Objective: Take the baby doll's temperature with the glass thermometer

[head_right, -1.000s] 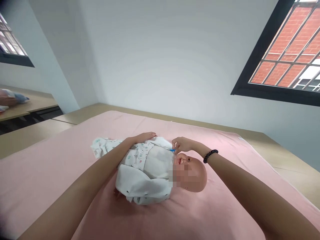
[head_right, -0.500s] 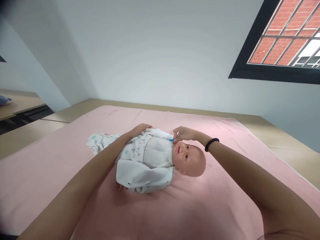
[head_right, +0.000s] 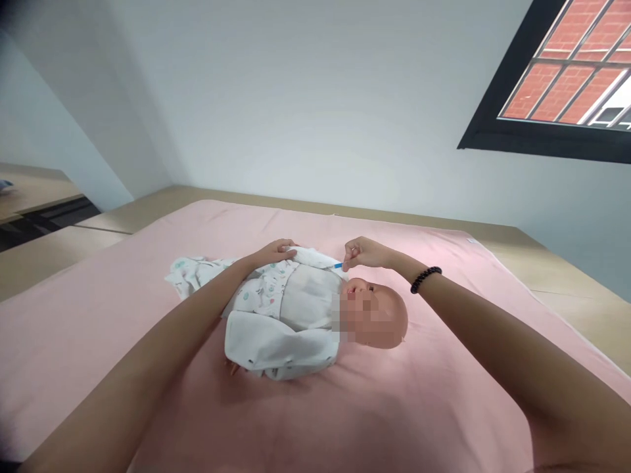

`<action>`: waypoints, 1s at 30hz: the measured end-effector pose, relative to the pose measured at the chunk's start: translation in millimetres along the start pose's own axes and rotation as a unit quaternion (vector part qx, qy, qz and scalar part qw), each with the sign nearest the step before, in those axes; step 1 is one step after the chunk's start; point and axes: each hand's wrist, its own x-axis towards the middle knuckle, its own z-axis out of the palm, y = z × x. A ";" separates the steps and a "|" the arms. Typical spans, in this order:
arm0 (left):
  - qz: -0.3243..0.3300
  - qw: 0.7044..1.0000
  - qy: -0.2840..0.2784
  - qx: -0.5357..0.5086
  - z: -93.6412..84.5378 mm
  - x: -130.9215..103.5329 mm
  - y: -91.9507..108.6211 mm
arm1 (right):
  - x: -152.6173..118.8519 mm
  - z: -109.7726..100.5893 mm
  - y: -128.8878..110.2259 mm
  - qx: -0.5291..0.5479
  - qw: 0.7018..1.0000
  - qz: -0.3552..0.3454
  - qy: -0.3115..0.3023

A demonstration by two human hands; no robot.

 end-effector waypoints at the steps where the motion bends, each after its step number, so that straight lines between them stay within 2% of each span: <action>1: -0.008 1.000 0.001 0.008 -1.2 1.3 1.3 | -3.7 -1.2 0.7 0.003 1.000 -0.006 0.011; 6: -0.029 0.999 -0.009 0.022 -5.4 11.8 5.6 | -6.1 8.4 8.3 -0.017 0.999 -0.017 0.033; 13: -0.029 1.000 0.002 0.009 0.9 16.9 -3.1 | 26.7 27.5 5.4 -0.129 0.991 -0.018 0.033; 19: -0.022 1.000 0.003 -0.015 3.2 11.8 -5.1 | 31.9 22.8 5.9 -0.188 0.981 -0.043 -0.019; 23: -0.019 0.999 0.005 -0.028 0.3 4.8 -2.7 | 30.1 19.8 10.2 -0.218 0.973 -0.069 -0.031; 26: -0.017 0.999 0.024 -0.040 -1.7 -1.2 -1.4 | 31.4 21.5 11.4 -0.231 0.969 -0.080 -0.034; 30: -0.029 0.996 0.082 -0.027 -1.2 -5.8 -3.0 | 35.4 17.7 7.0 -0.237 0.968 -0.071 -0.042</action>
